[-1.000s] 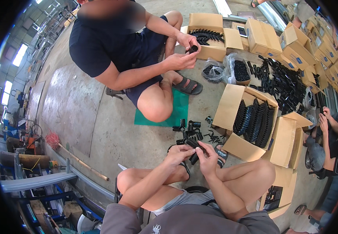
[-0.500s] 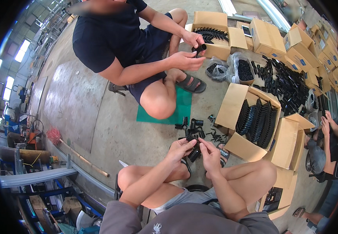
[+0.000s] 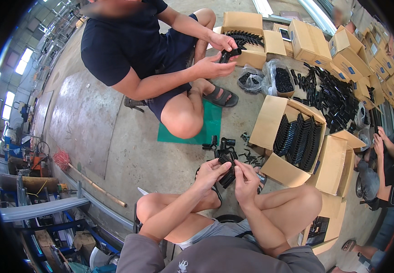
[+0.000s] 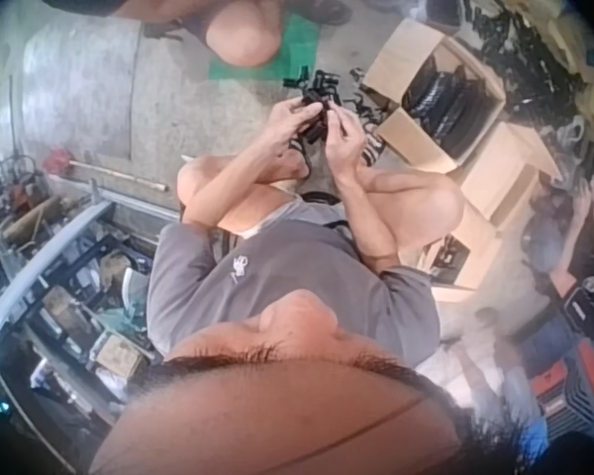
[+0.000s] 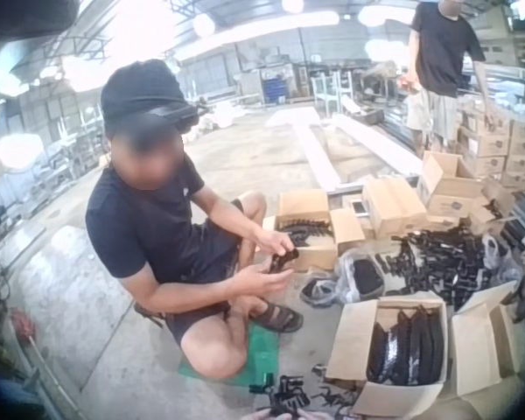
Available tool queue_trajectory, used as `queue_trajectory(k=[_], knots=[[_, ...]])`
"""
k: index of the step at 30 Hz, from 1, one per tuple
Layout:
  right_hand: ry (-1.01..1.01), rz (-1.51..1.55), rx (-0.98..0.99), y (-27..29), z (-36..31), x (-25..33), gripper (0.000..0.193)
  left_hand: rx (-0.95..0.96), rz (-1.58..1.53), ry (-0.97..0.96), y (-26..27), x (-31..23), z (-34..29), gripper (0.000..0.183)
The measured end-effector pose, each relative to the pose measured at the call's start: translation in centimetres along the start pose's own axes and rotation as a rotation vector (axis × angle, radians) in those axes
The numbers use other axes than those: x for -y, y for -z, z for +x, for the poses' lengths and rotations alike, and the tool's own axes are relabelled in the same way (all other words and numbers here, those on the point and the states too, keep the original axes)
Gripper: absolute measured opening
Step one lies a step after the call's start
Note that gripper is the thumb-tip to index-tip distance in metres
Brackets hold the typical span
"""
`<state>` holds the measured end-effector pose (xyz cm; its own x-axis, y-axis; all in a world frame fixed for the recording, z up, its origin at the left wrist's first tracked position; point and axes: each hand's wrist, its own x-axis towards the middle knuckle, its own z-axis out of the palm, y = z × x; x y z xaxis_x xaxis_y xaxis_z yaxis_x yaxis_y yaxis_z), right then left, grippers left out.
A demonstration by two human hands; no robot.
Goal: The person assembles black plastic pipe fittings by hand, inserting smaller components into larger ones while sitting on the floor surrounded by boxes of parts.
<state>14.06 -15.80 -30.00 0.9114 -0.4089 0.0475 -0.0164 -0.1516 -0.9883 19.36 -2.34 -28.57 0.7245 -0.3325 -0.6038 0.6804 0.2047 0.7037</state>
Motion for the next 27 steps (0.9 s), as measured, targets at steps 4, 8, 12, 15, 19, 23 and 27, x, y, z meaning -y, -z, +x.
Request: queue_trajectory(k=[4, 8, 12, 15, 19, 23, 27], knots=[[0.063, -0.022, 0.013, -0.1, 0.3, 0.7, 0.020, 0.063, 0.015, -0.010, 0.8, -0.4, 0.3, 0.022], [0.069, -0.019, 0.015, 0.1, 0.7, 1.4, 0.019, 0.062, -0.001, -0.023, 0.7, -0.8, 0.6, 0.022], [0.124, -0.058, -0.041, -0.5, 0.5, 1.6, 0.018, 0.025, -0.011, -0.073, 0.0, -0.5, 0.0, 0.023], [0.147, -0.082, -0.055, -0.3, 0.7, 1.5, 0.018, 0.014, 0.007, -0.086, -0.5, -0.7, -0.1, 0.023], [0.165, -0.083, -0.046, -0.1, 0.5, 1.4, 0.018, 0.004, 0.074, -0.175, -0.7, -0.5, -0.3, 0.026], [0.127, 0.004, 0.030, 0.2, 0.1, 1.2, 0.024, -0.028, 0.222, -0.430, -1.5, -0.4, -0.9, 0.031], [0.080, 0.175, 0.155, 1.0, 0.1, 0.3, 0.031, -0.035, 0.573, -0.608, -2.2, -2.6, -3.1, 0.041]])
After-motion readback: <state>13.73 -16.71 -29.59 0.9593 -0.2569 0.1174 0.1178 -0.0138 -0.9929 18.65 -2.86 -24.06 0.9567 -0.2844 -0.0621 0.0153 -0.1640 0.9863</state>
